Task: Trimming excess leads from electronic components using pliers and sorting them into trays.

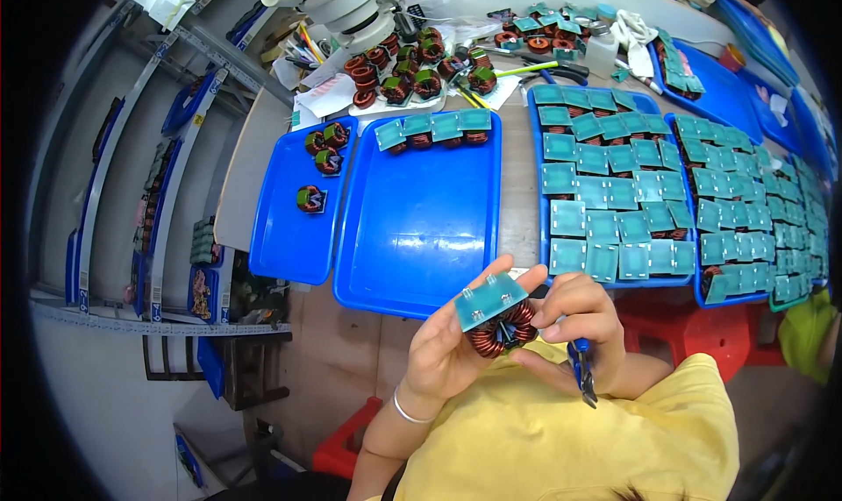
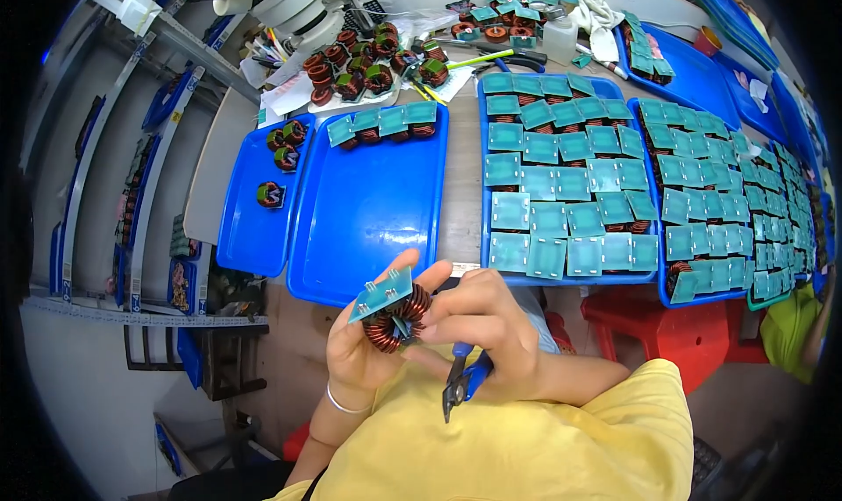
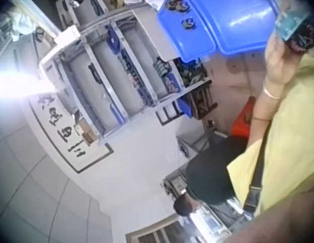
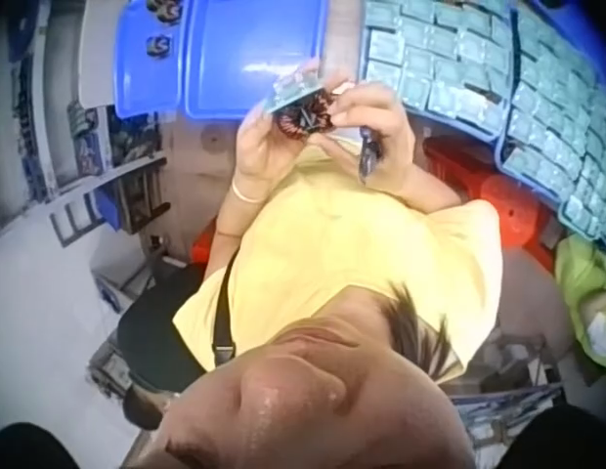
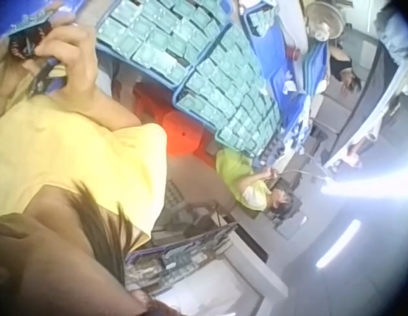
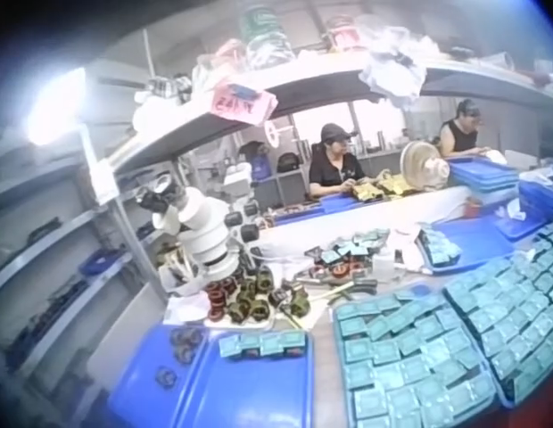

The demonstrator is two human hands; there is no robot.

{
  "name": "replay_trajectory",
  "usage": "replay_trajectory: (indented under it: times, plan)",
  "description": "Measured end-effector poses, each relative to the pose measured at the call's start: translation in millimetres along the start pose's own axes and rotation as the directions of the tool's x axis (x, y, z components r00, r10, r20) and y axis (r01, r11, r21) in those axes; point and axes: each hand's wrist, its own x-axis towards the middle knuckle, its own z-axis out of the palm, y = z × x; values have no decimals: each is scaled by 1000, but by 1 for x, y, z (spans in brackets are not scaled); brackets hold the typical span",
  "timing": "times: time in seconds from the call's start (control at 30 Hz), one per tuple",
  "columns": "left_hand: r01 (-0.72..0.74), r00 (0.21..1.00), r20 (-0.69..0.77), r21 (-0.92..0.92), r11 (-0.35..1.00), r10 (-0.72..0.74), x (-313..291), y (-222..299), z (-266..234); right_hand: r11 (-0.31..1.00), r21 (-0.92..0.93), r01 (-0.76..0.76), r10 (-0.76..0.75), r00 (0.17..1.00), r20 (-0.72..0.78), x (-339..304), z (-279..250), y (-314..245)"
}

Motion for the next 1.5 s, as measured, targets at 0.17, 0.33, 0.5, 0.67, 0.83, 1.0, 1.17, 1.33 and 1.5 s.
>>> replay_trajectory:
  times: [0.17,0.33,0.5,0.67,0.83,1.0,1.17,1.33,1.5]
  plan:
    - [24,997,73,41,999,-27,2,-4,-2,1000,-2,17,-17,1000,11,-7,-6,1]
    - [-62,994,-71,235,970,80,6,-9,11,997,66,-46,45,999,10,-9,-18,6]
    - [-85,969,-166,474,876,184,3,-10,6,971,152,-183,177,983,52,-6,-23,9]
    - [-60,952,-253,395,917,172,10,-8,11,959,161,-234,208,965,162,-3,-24,13]
    - [-29,986,-164,86,996,43,5,0,7,940,279,-199,169,977,127,-4,-28,13]
    - [29,991,-128,41,999,-24,1,1,-6,921,204,-332,315,943,109,-2,-27,15]
    - [29,996,85,-216,976,-11,6,-6,-24,907,137,-399,384,915,122,6,-24,13]
    - [52,999,-4,-185,981,-54,13,-11,-16,871,161,-464,444,884,146,6,-33,22]
    - [116,987,-95,-123,986,-128,28,-20,-3,837,167,-521,501,852,151,4,-49,28]
